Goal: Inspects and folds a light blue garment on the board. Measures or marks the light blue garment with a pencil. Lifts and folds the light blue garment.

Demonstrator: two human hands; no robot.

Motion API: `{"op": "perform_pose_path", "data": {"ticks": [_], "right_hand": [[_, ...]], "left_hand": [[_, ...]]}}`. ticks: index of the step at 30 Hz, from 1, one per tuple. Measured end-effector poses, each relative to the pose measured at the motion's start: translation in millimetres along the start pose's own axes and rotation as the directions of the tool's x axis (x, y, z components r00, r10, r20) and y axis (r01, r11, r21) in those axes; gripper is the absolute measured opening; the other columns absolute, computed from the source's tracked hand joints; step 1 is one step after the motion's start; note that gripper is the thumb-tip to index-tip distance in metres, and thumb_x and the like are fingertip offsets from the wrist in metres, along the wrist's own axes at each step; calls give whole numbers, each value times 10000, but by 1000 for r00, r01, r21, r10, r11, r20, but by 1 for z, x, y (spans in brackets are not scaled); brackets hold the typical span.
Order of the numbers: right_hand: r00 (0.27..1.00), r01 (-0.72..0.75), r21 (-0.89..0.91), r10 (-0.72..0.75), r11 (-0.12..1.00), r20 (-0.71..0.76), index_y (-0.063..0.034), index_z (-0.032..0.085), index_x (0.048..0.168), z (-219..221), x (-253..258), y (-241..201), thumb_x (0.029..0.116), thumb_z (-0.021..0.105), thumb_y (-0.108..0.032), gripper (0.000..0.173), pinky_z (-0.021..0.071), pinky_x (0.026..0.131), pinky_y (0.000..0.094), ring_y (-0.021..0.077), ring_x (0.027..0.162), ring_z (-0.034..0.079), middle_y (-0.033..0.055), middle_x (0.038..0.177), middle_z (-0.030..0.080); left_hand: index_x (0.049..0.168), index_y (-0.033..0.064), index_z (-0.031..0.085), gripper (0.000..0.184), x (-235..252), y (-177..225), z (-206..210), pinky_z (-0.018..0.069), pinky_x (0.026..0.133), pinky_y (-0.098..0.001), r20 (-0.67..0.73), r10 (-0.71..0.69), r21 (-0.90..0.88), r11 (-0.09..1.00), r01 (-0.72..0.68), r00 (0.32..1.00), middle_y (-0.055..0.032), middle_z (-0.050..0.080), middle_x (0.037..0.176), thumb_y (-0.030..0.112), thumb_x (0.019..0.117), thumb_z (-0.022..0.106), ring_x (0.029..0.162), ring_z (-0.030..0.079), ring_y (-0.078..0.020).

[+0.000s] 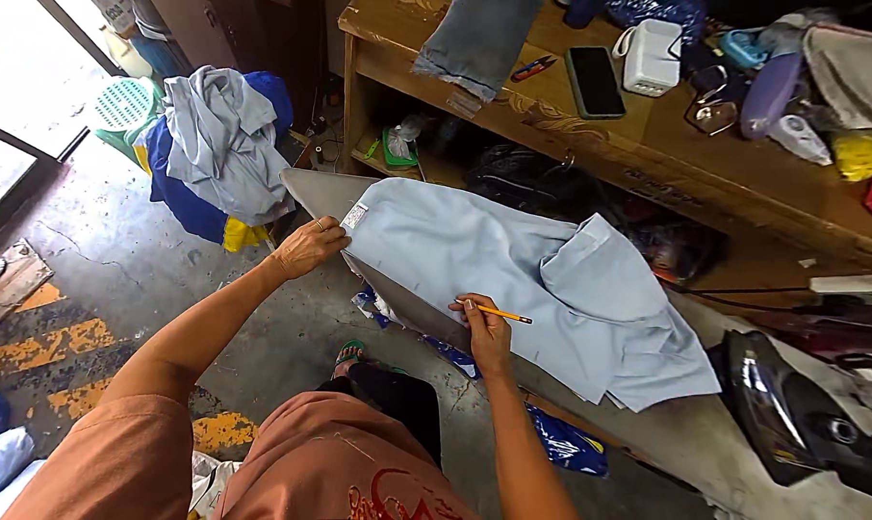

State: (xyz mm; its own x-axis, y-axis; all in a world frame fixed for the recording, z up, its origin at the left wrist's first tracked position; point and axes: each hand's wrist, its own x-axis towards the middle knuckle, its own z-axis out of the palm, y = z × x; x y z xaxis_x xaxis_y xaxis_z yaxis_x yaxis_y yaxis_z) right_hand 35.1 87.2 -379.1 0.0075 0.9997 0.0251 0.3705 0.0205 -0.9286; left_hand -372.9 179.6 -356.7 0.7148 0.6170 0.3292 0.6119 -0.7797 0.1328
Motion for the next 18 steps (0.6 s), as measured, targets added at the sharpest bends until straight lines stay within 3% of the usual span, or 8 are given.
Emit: {"op": "perform_pose_path", "data": {"ticks": [7,13,18], "right_hand": [[1000,10,6,-10,1000,2,-50,689,1145,0,-1,0,1087,432,-215,312,529,691,191,19,802,676,-9,957,768],[1000,9,23,-9,1000,-3,-46,690,1142,0,0,0,1086,445,-210,301,528,694,186,19,799,677,-6,955,769],[1000,-2,9,2,1000,-2,-54,693,1139,1,0,0,1085,444,-219,303,532,698,192,24,815,682,-8,956,771]], "left_hand": [[1331,68,666,335,-13,0,3,471,1090,-432,59,-17,-4,1000,17,998,-154,666,1301,46,1043,496,1264,590,-342],[1219,100,740,266,-6,5,4,484,1068,-439,-3,-126,-105,987,125,992,-135,685,1253,123,1036,548,1244,597,-332],[1252,122,707,299,-6,1,4,389,1172,-500,77,-197,-137,969,206,977,-93,616,1435,248,1057,518,1438,463,-341]]}}
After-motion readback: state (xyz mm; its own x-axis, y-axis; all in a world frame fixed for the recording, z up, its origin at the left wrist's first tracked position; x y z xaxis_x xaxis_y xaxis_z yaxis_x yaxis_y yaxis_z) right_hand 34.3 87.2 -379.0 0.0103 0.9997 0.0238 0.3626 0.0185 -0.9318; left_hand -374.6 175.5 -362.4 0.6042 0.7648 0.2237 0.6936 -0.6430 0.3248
